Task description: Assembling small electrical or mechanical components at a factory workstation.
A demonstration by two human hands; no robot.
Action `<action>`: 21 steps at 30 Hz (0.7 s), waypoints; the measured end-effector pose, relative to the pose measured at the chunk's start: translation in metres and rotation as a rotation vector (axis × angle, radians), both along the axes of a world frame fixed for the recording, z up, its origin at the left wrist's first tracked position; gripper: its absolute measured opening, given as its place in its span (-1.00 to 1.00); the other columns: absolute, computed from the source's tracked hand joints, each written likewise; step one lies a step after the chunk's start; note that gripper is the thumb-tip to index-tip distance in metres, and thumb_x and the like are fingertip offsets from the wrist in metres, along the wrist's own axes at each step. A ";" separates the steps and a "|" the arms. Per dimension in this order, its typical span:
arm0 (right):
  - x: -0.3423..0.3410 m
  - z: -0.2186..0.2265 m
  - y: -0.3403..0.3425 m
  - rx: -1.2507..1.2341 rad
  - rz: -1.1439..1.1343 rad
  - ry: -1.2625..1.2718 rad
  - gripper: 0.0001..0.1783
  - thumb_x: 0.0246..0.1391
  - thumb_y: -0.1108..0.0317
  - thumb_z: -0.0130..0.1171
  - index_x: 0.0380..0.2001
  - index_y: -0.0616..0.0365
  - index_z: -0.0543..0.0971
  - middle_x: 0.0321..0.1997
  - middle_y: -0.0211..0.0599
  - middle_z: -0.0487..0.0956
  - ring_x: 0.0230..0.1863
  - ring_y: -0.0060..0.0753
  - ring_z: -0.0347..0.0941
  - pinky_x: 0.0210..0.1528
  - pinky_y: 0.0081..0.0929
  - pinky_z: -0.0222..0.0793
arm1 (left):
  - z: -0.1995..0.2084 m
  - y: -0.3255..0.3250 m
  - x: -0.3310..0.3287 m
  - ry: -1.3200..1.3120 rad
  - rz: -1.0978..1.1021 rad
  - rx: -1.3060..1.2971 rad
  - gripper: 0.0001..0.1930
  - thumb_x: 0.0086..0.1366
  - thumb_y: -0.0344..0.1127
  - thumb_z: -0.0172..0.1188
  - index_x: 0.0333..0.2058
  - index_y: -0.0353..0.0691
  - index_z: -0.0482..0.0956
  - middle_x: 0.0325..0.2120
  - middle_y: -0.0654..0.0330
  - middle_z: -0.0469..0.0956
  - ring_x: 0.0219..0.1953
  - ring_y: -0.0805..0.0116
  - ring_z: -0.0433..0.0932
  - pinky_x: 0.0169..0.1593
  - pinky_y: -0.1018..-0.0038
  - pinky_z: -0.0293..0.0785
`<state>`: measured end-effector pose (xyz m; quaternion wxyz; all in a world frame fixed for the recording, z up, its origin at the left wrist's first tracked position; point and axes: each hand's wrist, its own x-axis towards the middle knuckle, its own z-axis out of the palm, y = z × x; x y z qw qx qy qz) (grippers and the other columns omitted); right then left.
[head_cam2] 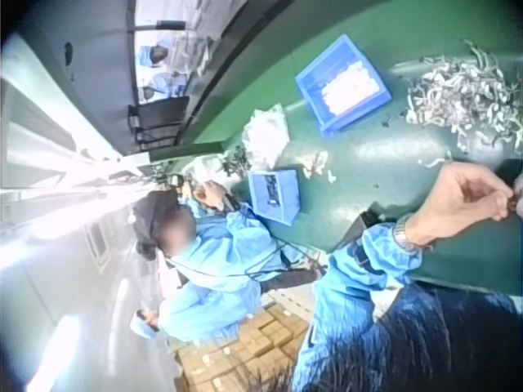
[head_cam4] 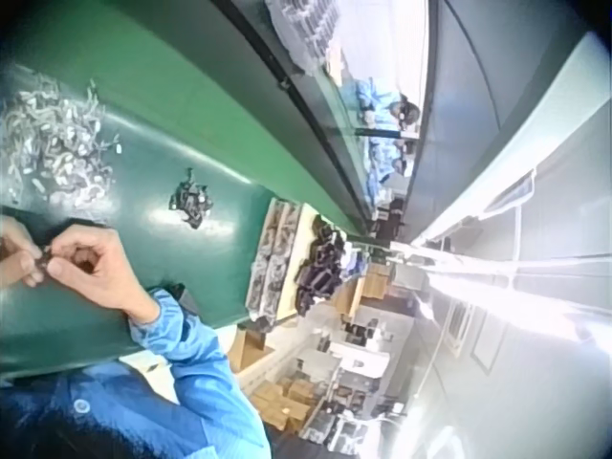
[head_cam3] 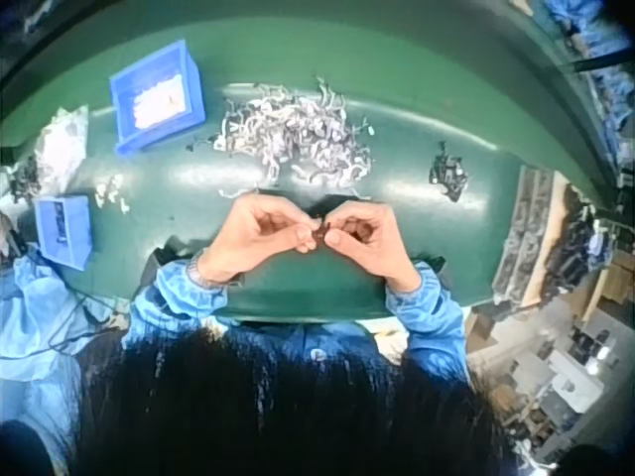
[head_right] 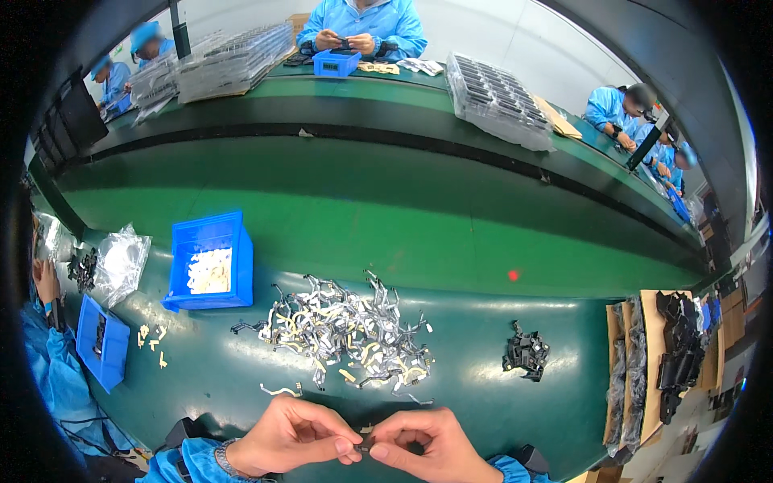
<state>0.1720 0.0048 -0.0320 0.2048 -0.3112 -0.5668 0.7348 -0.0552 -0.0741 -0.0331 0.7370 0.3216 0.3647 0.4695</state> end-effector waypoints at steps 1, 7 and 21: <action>0.001 0.001 0.000 0.007 -0.002 0.002 -0.84 0.11 0.51 0.35 -0.27 0.37 0.63 -0.30 -0.24 0.63 -0.26 -0.56 0.55 -0.23 -0.58 0.49 | 0.000 0.000 0.000 -0.016 0.009 0.010 -0.83 0.33 -0.47 0.26 -0.13 -0.37 0.66 -0.28 0.11 0.69 -0.21 0.44 0.66 -0.06 0.51 0.60; 0.001 0.001 0.002 -0.110 0.027 0.060 -0.87 0.15 0.56 0.28 -0.24 0.39 0.63 -0.27 -0.21 0.63 -0.20 -0.47 0.56 -0.13 -0.51 0.51 | -0.001 0.000 0.000 -0.003 -0.010 -0.003 -0.81 0.33 -0.44 0.27 -0.12 -0.36 0.66 -0.29 0.12 0.69 -0.24 0.46 0.65 -0.09 0.51 0.59; 0.008 -0.007 0.004 -0.302 0.146 0.029 -0.79 0.19 0.43 0.28 -0.19 0.37 0.60 -0.22 -0.21 0.61 -0.20 -0.50 0.56 -0.11 -0.54 0.53 | -0.005 0.000 0.002 -0.023 -0.036 0.041 -0.81 0.34 -0.45 0.26 -0.11 -0.36 0.66 -0.27 0.13 0.69 -0.24 0.49 0.63 -0.09 0.52 0.58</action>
